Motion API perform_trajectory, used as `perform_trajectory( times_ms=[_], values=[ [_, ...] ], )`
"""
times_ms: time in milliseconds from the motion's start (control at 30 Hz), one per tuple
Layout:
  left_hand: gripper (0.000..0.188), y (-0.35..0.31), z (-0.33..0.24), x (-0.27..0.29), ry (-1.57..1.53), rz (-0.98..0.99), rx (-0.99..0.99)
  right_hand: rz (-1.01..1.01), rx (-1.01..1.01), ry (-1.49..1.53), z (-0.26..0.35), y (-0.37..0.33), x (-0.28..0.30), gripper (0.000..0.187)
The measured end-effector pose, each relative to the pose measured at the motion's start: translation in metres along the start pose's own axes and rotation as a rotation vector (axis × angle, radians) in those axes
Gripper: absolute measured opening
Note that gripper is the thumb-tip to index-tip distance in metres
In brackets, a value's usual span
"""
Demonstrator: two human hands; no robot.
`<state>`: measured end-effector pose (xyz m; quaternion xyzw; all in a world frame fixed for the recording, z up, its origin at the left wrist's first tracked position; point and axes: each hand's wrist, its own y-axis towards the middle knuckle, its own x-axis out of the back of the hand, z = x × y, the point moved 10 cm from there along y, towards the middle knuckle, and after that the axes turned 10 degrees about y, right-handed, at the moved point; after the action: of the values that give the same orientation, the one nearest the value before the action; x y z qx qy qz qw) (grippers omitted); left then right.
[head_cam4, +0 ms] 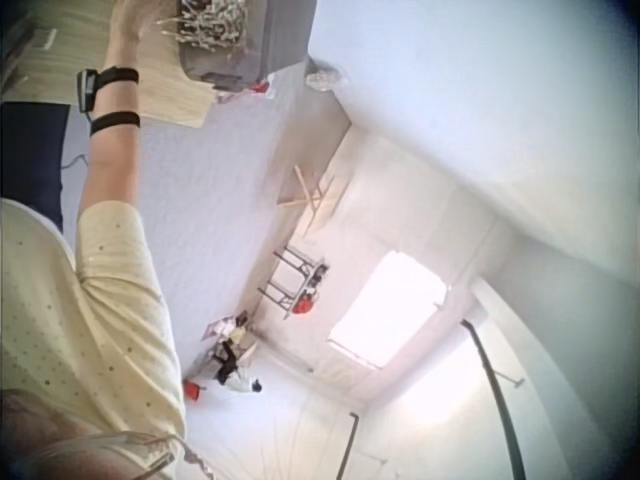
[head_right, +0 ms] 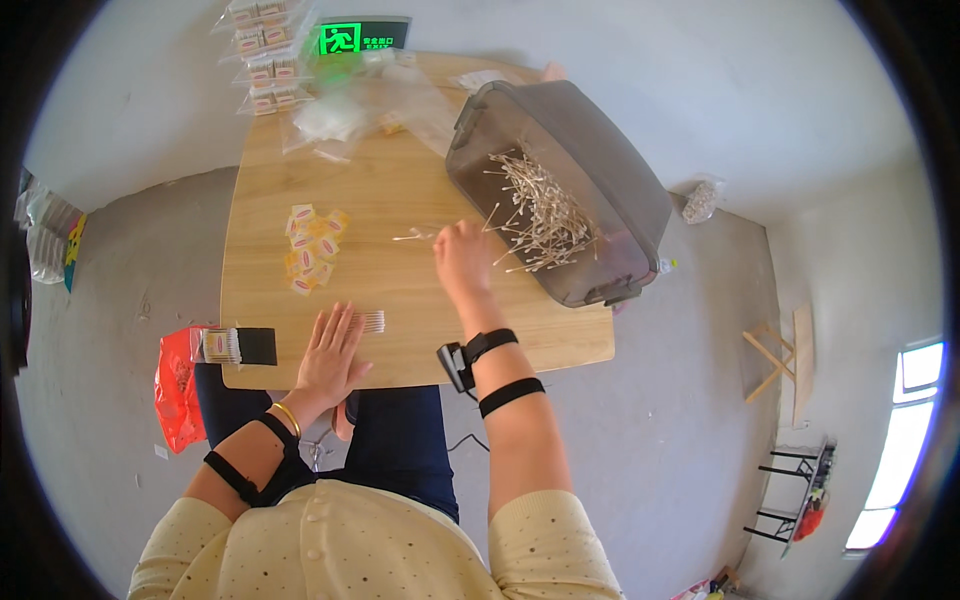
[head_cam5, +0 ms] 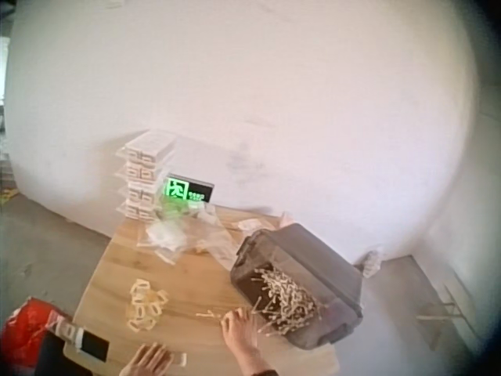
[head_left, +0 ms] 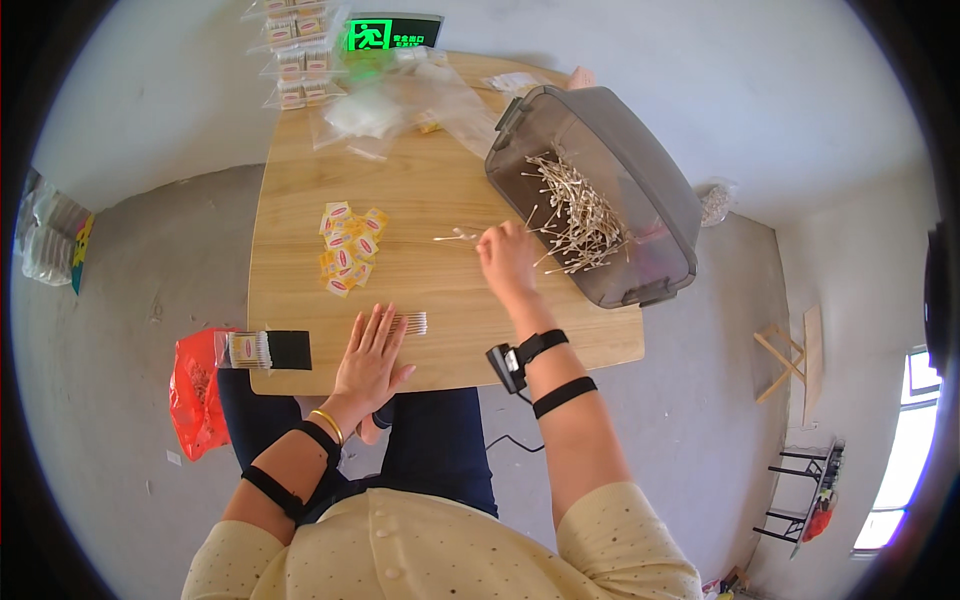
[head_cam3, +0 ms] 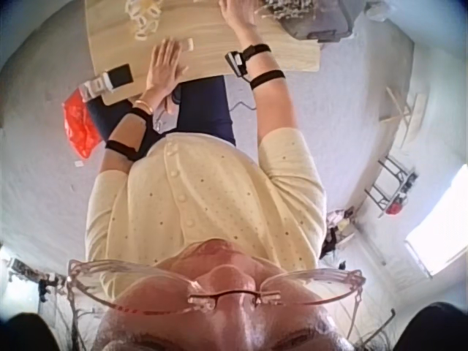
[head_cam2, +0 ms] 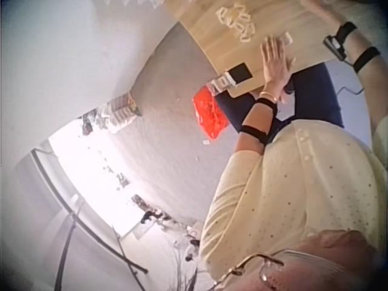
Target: Sorting cotton swabs and packing them into small plastic containers.
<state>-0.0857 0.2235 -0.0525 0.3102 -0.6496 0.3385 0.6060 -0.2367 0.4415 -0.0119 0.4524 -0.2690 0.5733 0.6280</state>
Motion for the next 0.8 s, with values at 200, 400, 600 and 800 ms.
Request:
perform_trajectory(
  times_ms=[200, 400, 600, 800],
  values=[
    [0.075, -0.001, 0.001, -0.003, -0.021, -0.012, 0.002, 0.006, -0.151, 0.207, 0.025, -0.030, -0.019, 0.005],
    [0.074, -0.001, -0.001, 0.002, -0.005, -0.013, -0.004, -0.097, -0.444, 0.446, -0.027, -0.062, -0.011, 0.009],
    [0.074, -0.002, 0.000, 0.001, 0.020, -0.017, -0.005, -0.132, -0.491, 0.525, -0.048, -0.075, -0.002, 0.015],
    [0.074, -0.002, 0.000, 0.000, 0.032, -0.037, -0.002, -0.031, -0.530, 0.477, -0.047, -0.078, -0.008, 0.015]
  ],
)
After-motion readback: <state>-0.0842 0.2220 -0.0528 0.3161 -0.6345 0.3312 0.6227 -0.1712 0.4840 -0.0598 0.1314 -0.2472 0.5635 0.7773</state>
